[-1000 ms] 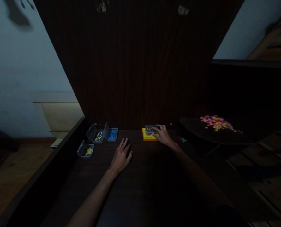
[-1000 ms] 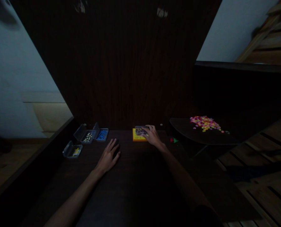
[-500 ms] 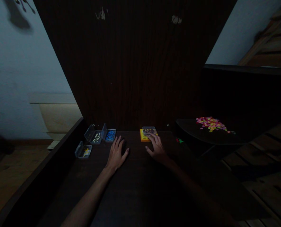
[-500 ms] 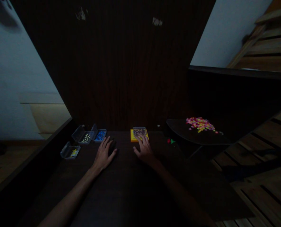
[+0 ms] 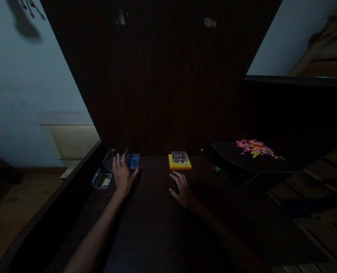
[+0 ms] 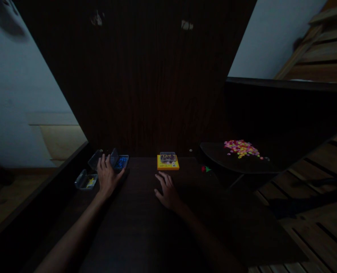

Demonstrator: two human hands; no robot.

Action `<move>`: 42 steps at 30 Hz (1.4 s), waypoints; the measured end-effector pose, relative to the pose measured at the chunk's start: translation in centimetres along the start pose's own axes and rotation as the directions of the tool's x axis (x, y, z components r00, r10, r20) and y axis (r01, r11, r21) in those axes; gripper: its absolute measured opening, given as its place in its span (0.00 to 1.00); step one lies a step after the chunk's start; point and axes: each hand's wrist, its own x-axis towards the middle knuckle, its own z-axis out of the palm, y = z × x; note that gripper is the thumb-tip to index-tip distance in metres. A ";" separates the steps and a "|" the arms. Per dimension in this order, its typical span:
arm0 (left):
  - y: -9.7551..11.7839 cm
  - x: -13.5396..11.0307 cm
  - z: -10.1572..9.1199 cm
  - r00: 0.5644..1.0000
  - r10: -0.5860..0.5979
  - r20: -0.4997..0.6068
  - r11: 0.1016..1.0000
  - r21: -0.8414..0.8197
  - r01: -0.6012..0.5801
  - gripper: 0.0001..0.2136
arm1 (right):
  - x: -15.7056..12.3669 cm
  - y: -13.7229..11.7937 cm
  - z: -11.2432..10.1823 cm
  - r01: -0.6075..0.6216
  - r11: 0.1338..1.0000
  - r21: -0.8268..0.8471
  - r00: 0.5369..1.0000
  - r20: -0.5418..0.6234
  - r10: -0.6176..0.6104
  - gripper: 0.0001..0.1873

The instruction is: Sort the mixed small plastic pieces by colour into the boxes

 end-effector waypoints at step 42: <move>1.9 -3.4 0.0 0.792 0.525 0.313 0.769 -0.572 -0.284 0.18 | 0.0 -0.2 0.0 -0.026 1.000 -0.013 1.000 0.009 0.027 0.31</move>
